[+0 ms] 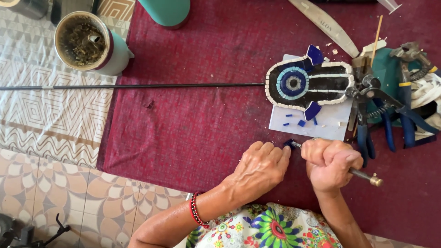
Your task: The person cuts and shapes small blue glass pieces using pliers and a hammer, then places them into a hand-shaped mosaic design on a white board. The person repeatedly trims edges and fits pieces into the pattern.
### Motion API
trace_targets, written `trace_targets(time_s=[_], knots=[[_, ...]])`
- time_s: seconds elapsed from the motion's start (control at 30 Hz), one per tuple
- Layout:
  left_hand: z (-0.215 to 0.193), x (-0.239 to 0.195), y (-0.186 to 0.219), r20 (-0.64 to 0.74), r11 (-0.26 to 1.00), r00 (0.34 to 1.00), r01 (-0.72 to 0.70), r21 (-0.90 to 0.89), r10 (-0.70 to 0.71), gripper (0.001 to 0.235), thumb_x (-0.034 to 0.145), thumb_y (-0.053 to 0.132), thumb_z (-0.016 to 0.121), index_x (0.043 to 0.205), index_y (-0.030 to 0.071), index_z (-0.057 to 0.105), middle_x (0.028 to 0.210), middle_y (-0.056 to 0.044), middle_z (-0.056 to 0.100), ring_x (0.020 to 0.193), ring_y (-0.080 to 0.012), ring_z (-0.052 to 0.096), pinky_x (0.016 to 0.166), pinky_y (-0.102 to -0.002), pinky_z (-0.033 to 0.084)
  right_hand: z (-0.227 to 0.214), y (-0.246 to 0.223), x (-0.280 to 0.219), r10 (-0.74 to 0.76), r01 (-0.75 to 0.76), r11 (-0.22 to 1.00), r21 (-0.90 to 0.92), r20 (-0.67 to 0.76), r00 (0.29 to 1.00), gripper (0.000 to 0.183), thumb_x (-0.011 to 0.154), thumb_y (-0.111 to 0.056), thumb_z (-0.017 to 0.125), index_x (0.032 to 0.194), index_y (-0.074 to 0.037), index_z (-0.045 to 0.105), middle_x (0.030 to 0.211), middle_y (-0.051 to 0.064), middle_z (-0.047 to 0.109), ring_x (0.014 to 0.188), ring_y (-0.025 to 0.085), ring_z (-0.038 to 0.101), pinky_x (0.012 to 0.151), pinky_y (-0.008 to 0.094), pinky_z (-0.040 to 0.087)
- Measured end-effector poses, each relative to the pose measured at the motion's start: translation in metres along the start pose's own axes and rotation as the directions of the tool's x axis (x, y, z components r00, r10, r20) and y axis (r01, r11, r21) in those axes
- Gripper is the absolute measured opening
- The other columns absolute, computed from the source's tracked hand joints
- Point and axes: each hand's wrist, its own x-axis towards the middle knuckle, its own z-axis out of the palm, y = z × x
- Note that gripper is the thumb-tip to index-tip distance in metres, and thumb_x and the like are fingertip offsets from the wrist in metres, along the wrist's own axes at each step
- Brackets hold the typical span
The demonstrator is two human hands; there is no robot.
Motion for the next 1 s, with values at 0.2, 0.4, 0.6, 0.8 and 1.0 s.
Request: trace_targets(time_s=[0.2,0.4,0.6,0.8,1.0], knots=[[0.002,0.002,-0.003,0.005,1.0,1.0,-0.012,-0.02,0.012,0.007,0.101,0.003,0.064,0.106,0.0,0.069,0.072,-0.004,0.054,0.065,-0.0265,0.052,0.06,-0.039,0.038,0.007,0.003,-0.004,-0.02,0.013,0.999,-0.044,-0.154,0.988,0.05,0.111,-0.051,0.028,0.074,-0.017,0.024,0.051,0.0,0.016,0.043,0.012,0.011,0.042,0.029,0.016],[-0.004,0.005,-0.002,-0.007,1.0,1.0,-0.015,-0.019,0.015,0.005,0.1,0.0,0.064,0.102,0.0,0.069,0.071,-0.004,0.053,0.063,-0.0249,0.051,0.059,-0.038,0.038,0.032,-0.004,-0.01,-0.178,0.125,0.97,-0.21,-0.254,0.951,0.057,0.112,-0.047,0.034,0.067,-0.014,0.021,0.05,0.003,0.016,0.041,0.013,0.015,0.041,0.031,0.02],[-0.009,0.004,0.001,0.023,0.999,0.999,-0.028,-0.025,0.028,0.008,0.102,0.001,0.063,0.105,-0.001,0.069,0.072,-0.004,0.053,0.065,-0.0262,0.051,0.059,-0.04,0.037,0.041,0.001,-0.025,-0.249,0.14,0.95,-0.278,-0.406,0.879,0.054,0.114,-0.04,0.03,0.069,-0.012,0.021,0.051,0.004,0.017,0.043,0.014,0.019,0.042,0.033,0.024],[-0.01,0.01,0.002,0.016,0.999,1.0,-0.014,0.031,0.013,0.021,0.104,-0.001,0.06,0.086,0.009,0.059,0.068,-0.001,0.046,0.061,-0.0237,0.047,0.057,-0.038,0.035,0.037,0.008,-0.033,-0.284,0.182,0.945,-0.273,-0.402,0.871,0.053,0.114,-0.04,0.034,0.069,-0.012,0.025,0.055,0.002,0.018,0.045,0.014,0.02,0.044,0.033,0.022],[-0.014,0.015,-0.002,-0.059,0.985,0.997,0.041,-0.165,-0.051,0.026,0.099,0.0,0.06,0.077,0.011,0.051,0.069,-0.003,0.045,0.061,-0.025,0.046,0.057,-0.04,0.035,0.004,-0.004,-0.039,-0.467,0.402,0.876,-0.268,-0.256,0.847,0.049,0.111,-0.059,0.039,0.081,-0.021,0.031,0.054,-0.005,0.022,0.044,0.011,0.021,0.045,0.027,0.032]])
